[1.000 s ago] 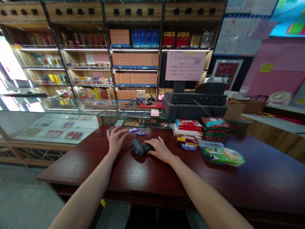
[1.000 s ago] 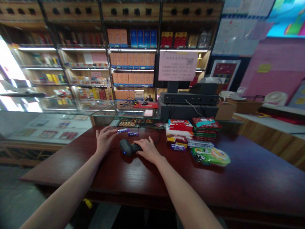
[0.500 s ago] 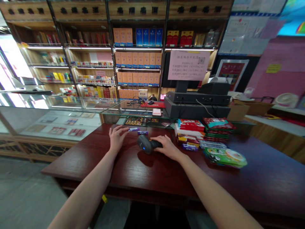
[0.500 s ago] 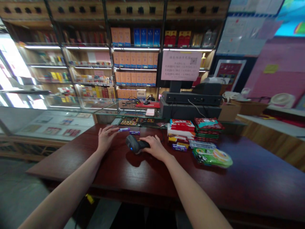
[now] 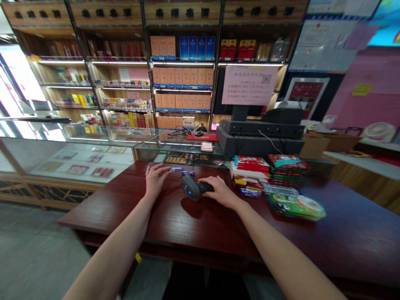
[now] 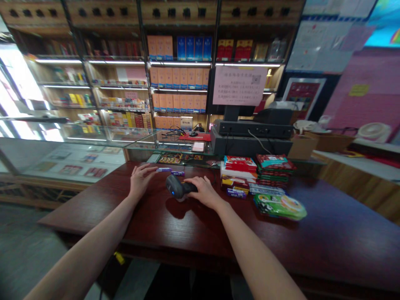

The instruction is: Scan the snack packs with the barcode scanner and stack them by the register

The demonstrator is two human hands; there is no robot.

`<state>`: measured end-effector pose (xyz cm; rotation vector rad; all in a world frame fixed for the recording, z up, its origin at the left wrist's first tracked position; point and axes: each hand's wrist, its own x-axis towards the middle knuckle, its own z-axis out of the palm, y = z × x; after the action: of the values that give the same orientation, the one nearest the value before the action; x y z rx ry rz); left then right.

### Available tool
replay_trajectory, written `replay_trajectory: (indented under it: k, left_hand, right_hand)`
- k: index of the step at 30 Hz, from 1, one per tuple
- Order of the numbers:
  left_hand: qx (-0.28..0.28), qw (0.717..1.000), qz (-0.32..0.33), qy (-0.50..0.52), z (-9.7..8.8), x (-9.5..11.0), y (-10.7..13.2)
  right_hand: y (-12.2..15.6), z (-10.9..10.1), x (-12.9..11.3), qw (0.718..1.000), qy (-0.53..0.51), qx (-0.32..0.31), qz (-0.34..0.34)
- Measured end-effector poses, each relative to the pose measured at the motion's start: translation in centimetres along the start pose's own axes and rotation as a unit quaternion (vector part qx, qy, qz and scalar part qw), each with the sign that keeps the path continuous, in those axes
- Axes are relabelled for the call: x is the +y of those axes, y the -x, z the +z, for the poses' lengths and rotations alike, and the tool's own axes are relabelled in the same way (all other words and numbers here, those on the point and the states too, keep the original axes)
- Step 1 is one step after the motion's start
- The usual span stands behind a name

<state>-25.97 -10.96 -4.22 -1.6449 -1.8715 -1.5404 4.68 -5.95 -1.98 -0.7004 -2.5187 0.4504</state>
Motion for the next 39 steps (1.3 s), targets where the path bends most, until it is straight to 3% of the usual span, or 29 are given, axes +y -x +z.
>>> replay_trajectory:
  k: [15, 28, 39]
  left_hand:
    - [0.002, 1.0, 0.005, -0.014, 0.2, -0.2, -0.1]
    - [-0.008, 1.0, 0.013, -0.019, 0.0, 0.4, 0.0]
    - [0.003, 0.999, 0.016, 0.051, 0.7, 0.9, 0.0]
  right_hand:
    - [0.2, 0.2, 0.0, 1.0, -0.001, -0.001, 0.006]
    - [0.0, 2.5, 0.2, 0.999, 0.013, -0.026, 0.036]
    - [-0.5, 1.1, -0.7, 0.995, -0.047, -0.055, 0.072]
